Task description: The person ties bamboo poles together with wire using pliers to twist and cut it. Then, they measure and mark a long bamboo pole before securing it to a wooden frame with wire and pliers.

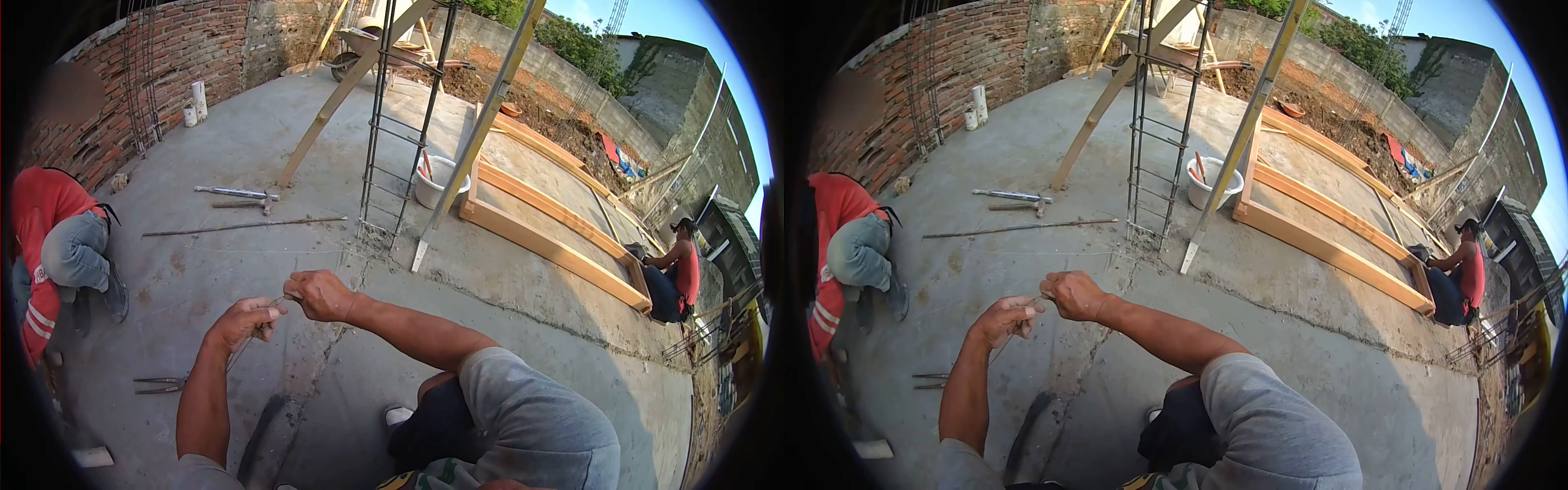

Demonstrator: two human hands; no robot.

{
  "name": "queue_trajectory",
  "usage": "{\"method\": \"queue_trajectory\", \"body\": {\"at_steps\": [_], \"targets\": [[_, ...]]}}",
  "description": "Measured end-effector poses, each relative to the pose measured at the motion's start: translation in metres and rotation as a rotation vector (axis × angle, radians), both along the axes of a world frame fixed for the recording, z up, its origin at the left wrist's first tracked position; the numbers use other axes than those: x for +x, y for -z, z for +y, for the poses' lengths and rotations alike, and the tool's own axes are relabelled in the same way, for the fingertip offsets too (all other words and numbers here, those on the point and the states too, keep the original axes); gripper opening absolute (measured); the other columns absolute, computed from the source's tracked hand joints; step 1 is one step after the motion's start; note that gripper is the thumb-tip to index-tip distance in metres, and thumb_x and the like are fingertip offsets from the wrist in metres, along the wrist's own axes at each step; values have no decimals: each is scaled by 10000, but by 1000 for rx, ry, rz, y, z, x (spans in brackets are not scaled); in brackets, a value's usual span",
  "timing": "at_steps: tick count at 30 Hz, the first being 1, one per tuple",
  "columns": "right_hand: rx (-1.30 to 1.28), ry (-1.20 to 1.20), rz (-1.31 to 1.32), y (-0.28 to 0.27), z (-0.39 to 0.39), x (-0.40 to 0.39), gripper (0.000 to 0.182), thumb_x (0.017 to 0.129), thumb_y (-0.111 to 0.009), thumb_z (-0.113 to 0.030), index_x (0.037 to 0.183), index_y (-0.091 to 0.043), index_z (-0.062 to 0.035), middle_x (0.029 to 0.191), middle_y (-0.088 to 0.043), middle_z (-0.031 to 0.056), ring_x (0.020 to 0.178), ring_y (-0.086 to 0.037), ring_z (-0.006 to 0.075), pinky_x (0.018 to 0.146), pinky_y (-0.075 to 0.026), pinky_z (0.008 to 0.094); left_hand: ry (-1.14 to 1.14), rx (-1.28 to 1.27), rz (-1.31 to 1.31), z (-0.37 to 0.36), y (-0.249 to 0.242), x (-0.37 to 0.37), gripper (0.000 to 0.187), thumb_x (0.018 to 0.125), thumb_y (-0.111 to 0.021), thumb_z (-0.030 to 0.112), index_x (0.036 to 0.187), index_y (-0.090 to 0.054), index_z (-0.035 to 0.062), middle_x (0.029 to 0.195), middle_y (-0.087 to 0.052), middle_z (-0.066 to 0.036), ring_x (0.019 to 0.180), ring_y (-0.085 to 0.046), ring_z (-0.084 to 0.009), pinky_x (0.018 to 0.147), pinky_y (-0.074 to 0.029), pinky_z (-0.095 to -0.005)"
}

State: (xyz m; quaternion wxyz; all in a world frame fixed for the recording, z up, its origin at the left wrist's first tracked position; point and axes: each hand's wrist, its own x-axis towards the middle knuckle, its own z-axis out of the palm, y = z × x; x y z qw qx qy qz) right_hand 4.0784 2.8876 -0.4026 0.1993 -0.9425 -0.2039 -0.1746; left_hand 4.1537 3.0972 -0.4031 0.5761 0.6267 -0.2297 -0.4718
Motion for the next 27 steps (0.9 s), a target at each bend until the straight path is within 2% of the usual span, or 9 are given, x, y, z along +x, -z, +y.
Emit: {"method": "queue_trajectory", "body": {"at_steps": [3,5,6,8,9,14,17,20,27], "targets": [[48,48,-25,0,-13,4,51,799,-582,-95,788,-556,-52,783,-598,144,741,-590,369,637,-473,454,82,82,-13,7,-9,2,429,819,-678,240,1185,-564,45,845,-569,-10,751,-571,-122,682,-489,-268],[102,88,-48,4,-26,14,127,822,-600,-144,750,-564,-46,748,-599,159,735,-585,381,629,-462,457,113,111,-95,11,-8,1,435,824,-680,254,1193,-570,51,823,-575,-10,703,-560,-109,648,-484,-270],[81,149,6,-1,-34,16,146,819,-614,-158,741,-582,-38,727,-607,158,711,-591,373,623,-461,443,108,140,-122,14,-5,3,443,823,-685,279,1185,-577,48,808,-595,-23,663,-548,-106,624,-471,-269],[351,300,341,-16,-36,11,153,816,-627,-174,767,-614,-30,718,-624,154,674,-588,345,611,-454,404,94,176,-147,23,4,10,445,825,-686,334,1163,-603,55,777,-616,-34,610,-523,-96,581,-442,-264],[372,345,419,-19,-33,10,146,815,-626,-173,769,-616,-35,726,-624,152,677,-585,347,614,-453,399,87,168,-159,27,7,13,442,829,-683,364,1148,-621,65,761,-617,-33,597,-509,-88,562,-426,-259],[67,150,161,-4,-27,15,126,835,-603,-156,789,-617,-40,767,-626,154,730,-599,360,651,-476,411,16,348,-364,27,19,8,512,862,-599,529,1107,-660,84,720,-614,-38,552,-479,-82,524,-390,-252],[-16,160,105,0,-31,17,87,849,-579,-137,834,-624,-64,784,-606,136,748,-606,354,666,-486,435,-28,264,-257,24,21,7,598,864,-540,610,1129,-656,87,678,-592,-44,504,-446,-93,495,-371,-266],[-63,172,16,-1,-24,12,67,849,-567,-112,872,-623,-83,777,-589,124,750,-609,345,657,-490,436,-78,257,-272,23,21,11,622,872,-506,631,1133,-662,89,638,-559,-42,467,-407,-101,472,-350,-273],[-111,73,3,0,-20,12,125,841,-572,-76,943,-639,-104,835,-627,103,765,-624,325,659,-507,409,-3,306,-414,25,25,12,537,890,-510,566,1137,-678,120,685,-579,-40,555,-466,-140,555,-423,-313]]}}
